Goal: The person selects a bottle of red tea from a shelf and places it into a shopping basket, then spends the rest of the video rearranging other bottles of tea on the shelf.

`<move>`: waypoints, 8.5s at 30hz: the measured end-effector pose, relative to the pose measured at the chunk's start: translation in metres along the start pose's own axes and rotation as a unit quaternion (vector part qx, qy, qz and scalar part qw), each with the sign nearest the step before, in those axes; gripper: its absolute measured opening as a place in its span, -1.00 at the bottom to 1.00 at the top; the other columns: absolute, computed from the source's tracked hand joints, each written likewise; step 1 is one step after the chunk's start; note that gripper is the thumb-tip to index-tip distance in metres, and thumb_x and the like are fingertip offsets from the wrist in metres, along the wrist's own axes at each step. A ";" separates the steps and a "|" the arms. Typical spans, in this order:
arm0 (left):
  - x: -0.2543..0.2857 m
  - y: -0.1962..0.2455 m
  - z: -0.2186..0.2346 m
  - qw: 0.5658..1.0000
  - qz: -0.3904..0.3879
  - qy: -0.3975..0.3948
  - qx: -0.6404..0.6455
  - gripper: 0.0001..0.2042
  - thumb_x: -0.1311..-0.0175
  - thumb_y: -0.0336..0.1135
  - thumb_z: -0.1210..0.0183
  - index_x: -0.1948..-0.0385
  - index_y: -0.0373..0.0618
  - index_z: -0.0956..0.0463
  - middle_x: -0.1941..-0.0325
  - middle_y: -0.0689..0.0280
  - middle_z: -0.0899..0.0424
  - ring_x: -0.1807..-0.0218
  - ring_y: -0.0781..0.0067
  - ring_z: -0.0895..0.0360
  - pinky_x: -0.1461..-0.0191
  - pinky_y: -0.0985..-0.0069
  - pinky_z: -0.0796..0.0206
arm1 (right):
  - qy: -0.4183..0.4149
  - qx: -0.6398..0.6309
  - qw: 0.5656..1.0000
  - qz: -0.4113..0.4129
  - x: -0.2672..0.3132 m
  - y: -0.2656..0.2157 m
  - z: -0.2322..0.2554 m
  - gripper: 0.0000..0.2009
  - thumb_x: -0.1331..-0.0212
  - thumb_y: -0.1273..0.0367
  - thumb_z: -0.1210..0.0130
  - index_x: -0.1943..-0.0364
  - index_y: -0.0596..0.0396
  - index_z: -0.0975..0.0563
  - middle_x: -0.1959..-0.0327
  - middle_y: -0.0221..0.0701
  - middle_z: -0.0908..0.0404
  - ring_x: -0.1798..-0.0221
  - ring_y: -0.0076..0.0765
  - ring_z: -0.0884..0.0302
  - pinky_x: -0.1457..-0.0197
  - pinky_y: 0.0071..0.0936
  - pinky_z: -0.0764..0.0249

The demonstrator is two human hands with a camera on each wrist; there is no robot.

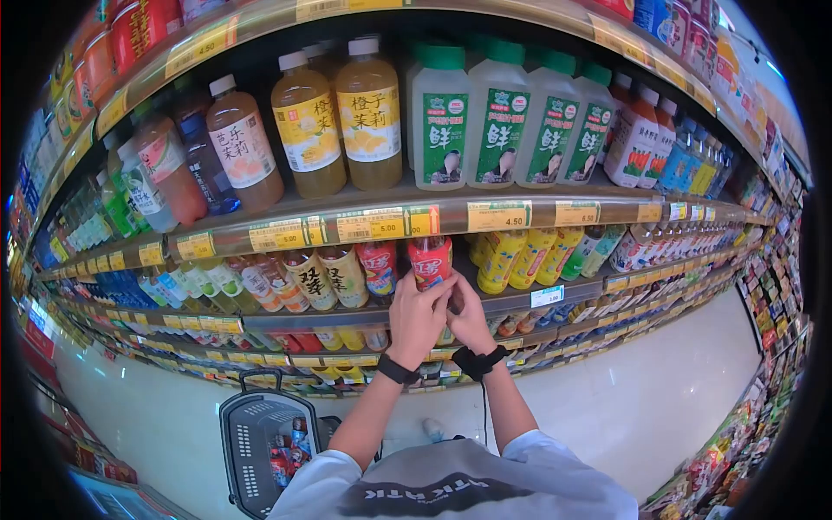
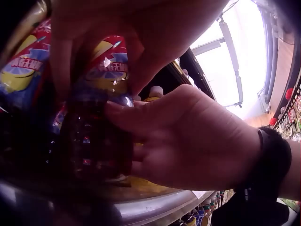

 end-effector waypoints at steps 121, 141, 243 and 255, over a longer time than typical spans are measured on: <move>0.393 0.043 0.023 0.708 0.454 -0.012 0.541 -0.47 -0.57 0.02 0.06 -0.16 -0.37 -0.46 -0.06 0.25 -0.66 -0.06 0.47 -0.58 -0.16 0.46 -0.39 | -0.364 -0.288 0.799 -0.383 0.270 0.029 -0.016 -0.43 -0.28 0.32 -0.32 -0.31 0.08 -0.33 -0.17 -0.41 -0.56 -0.21 -0.46 -0.52 -0.29 -0.39 -0.43; 0.200 0.057 -0.074 0.946 0.199 -0.246 0.070 -0.38 0.16 0.04 -0.52 0.14 -0.27 -0.58 0.28 0.01 -0.66 0.21 -0.08 -0.64 0.17 0.22 -0.46 | -0.102 -0.018 0.967 -0.235 0.271 0.036 0.086 -0.47 -0.08 0.53 -0.40 -0.19 0.18 -0.50 -0.13 -0.40 -0.61 -0.22 -0.46 -0.52 -0.30 -0.40 -0.41; 0.009 -0.024 -0.008 0.986 0.078 0.064 0.130 -0.28 0.28 -0.50 -0.59 -0.09 -0.18 -0.47 -0.13 0.14 -0.62 -0.12 0.19 -0.60 -0.22 0.33 -0.44 | -0.052 0.312 0.943 0.105 -0.041 0.019 0.007 -0.32 0.05 0.41 -0.35 -0.28 0.19 -0.42 -0.24 -0.09 -0.51 -0.25 0.12 -0.48 -0.32 -0.15 -0.44; 0.000 -0.009 -0.025 0.958 0.139 0.193 0.161 -0.25 0.14 -0.53 -0.56 -0.21 -0.28 -0.39 -0.22 0.09 -0.49 -0.20 0.29 -0.54 -0.20 0.37 -0.55 | -0.036 0.302 0.951 0.050 -0.040 0.023 0.011 -0.35 0.02 0.31 -0.33 -0.25 0.15 -0.42 -0.09 -0.07 -0.58 -0.11 0.11 -0.52 -0.15 -0.12 -0.51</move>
Point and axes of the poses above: each hand's wrist, its own x-axis away from the middle knuckle, its own z-axis out of the back of the hand, y = z × x, the point moved 2 cm from there along -x, towards the middle knuckle
